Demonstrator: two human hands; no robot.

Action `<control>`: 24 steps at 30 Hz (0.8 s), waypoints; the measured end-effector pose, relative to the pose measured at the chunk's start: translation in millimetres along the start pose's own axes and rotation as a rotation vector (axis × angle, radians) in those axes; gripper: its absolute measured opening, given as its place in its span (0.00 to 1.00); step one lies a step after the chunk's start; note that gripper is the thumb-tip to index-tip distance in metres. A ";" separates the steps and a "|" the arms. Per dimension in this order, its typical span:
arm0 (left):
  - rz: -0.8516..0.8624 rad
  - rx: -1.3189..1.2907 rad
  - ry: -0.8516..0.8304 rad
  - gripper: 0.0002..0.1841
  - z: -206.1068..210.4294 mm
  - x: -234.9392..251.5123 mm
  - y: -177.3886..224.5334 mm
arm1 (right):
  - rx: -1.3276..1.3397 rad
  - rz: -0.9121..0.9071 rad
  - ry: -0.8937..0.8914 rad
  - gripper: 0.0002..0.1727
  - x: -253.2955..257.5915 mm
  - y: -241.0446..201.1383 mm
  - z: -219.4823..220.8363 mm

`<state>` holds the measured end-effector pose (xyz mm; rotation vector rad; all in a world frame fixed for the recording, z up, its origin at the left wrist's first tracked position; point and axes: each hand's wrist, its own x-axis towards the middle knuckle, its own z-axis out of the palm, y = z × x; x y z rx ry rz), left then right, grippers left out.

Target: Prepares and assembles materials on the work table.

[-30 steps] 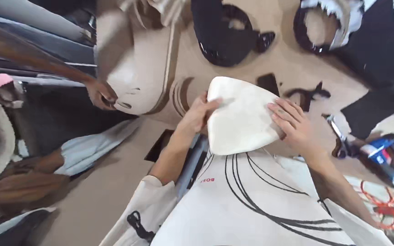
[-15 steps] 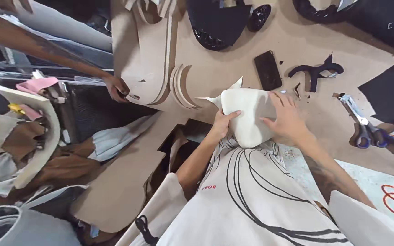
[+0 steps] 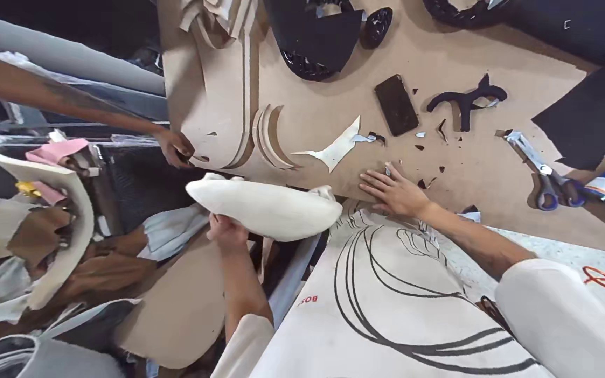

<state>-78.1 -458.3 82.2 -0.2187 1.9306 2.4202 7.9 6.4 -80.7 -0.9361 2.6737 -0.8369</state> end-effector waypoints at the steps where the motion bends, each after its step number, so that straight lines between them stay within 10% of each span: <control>1: 0.019 -0.041 0.000 0.26 -4.3 -1.4 3.2 | -0.014 -0.039 0.018 0.40 16.0 4.4 0.7; 6: 0.056 -0.192 -0.044 0.20 21.0 -15.5 -5.7 | -0.035 -0.150 0.074 0.33 119.5 17.7 -1.2; 13: 0.046 -0.029 0.149 0.24 22.4 -30.9 -11.8 | -0.222 0.223 0.359 0.38 227.3 79.3 -59.3; 19: 0.081 0.091 0.220 0.24 -2.5 -13.6 -14.4 | -0.075 0.114 0.152 0.39 93.6 -12.4 -17.8; 24: 0.030 0.073 0.224 0.19 6.2 4.5 -22.1 | -0.128 0.253 0.009 0.41 -17.8 22.7 -26.5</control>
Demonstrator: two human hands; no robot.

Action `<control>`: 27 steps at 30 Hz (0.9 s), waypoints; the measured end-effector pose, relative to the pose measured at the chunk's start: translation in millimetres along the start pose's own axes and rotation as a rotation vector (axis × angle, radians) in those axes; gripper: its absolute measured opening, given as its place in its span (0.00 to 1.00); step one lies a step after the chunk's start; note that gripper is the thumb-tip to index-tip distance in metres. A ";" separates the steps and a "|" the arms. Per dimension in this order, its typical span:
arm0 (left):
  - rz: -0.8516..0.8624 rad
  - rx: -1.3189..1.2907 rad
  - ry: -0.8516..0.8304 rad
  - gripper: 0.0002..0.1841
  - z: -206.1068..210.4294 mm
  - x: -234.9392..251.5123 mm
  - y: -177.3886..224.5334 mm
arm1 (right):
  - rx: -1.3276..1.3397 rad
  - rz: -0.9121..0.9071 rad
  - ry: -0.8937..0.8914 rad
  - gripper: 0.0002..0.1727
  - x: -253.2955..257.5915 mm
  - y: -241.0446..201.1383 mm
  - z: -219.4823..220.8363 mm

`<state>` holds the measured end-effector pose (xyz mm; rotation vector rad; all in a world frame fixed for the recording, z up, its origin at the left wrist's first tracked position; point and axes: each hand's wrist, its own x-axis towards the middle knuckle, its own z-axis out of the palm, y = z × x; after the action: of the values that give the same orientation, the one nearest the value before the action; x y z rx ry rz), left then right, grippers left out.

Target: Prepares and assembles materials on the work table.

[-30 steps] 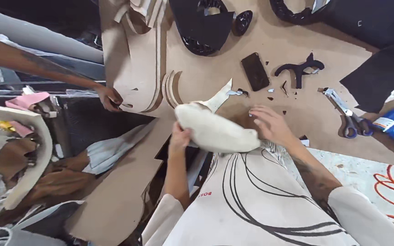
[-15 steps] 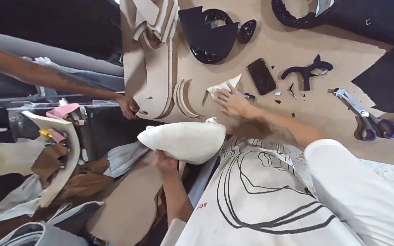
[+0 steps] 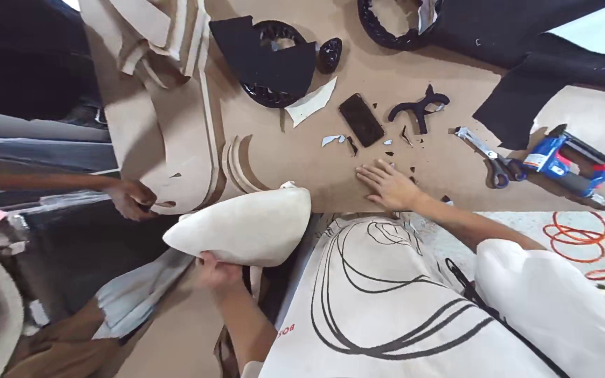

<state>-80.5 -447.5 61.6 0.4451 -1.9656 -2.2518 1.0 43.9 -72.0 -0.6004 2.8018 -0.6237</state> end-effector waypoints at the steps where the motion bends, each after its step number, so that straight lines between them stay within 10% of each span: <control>1: -0.018 -0.015 -0.027 0.17 4.5 4.3 -1.9 | -0.007 -0.018 -0.025 0.40 -8.2 16.9 -11.1; 12: -0.289 0.014 -0.161 0.14 121.4 28.5 -27.4 | -0.201 0.093 0.175 0.33 12.6 198.6 -113.1; 17: -0.383 0.139 -0.261 0.18 165.7 30.3 -53.0 | 0.207 0.568 0.502 0.29 24.9 44.3 -148.7; 21: -0.534 0.453 -0.595 0.34 196.2 35.5 -62.1 | 0.587 0.552 0.280 0.60 39.4 -65.6 -93.8; 27: -0.543 0.585 -1.054 0.42 263.9 14.0 -103.8 | 0.708 0.826 0.170 0.55 26.4 -58.5 -57.7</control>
<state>-161.4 -185.6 -12.4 -0.3283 -3.4103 -2.4018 -19.0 4.9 2.4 0.7176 2.3583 -1.3549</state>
